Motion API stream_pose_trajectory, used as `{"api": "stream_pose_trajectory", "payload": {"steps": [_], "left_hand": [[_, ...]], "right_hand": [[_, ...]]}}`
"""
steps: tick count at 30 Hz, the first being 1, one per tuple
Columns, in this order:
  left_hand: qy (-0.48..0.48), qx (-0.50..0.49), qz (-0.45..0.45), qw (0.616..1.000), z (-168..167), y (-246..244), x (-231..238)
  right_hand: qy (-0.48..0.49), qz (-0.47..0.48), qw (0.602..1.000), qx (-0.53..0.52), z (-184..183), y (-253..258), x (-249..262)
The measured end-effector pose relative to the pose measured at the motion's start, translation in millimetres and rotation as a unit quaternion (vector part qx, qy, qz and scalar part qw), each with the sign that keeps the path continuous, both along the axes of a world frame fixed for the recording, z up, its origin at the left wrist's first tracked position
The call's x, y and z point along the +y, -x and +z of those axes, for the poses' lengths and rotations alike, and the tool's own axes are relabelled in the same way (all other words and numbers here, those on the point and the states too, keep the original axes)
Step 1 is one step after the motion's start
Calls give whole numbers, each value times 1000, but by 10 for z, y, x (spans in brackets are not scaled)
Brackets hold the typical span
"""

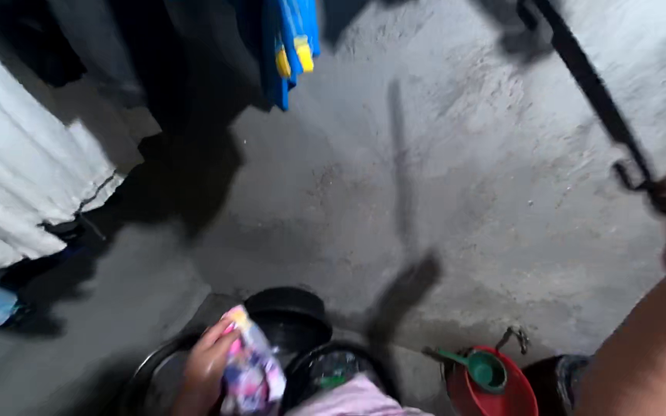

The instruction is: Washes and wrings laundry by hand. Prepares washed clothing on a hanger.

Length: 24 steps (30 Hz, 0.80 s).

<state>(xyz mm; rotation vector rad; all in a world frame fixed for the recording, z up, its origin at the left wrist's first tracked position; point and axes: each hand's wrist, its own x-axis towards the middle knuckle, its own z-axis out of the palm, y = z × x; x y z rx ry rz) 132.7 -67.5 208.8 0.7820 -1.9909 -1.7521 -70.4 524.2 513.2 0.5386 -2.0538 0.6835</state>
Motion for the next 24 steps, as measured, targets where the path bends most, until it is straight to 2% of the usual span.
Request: {"api": "stream_pose_trajectory", "payload": {"steps": [1,3,5,7,10,14,16,17,19,21,23,24], "left_hand": [[-29,12,-13,999,1,84,32],[-81,14,-78,994,87,268,113],[-129,7,-141,981,274,491,262],[-165,-4,-183,969,459,723,436],[-193,2,-240,951,725,1020,714],[-203,17,-302,931,1123,1263,1140],[-183,22,-337,923,1324,1277,1326],[-165,24,-349,922,1419,1261,1406],[-128,35,-366,921,1542,1284,1490],[-45,67,-370,925,1571,1433,1445],[171,97,-357,913,1540,1586,1263],[295,90,-336,890,1500,1669,1151]], "right_hand": [[59,54,994,-75,-569,-88,-162],[201,92,939,-263,-1428,-392,-764],[238,95,884,-392,-2092,-586,-1166],[234,116,868,-423,-2536,-731,-1412],[325,202,865,-325,-2741,-901,-1848],[455,342,796,-205,-2693,-973,-2539],[496,351,768,-203,-2740,-968,-2861],[502,338,768,-211,-2816,-955,-2988],[453,283,807,-253,-3024,-913,-3108],[335,198,862,-325,-3151,-864,-3020],[177,101,901,-383,-3037,-810,-2764],[99,48,903,-416,-2877,-772,-2596]]}}
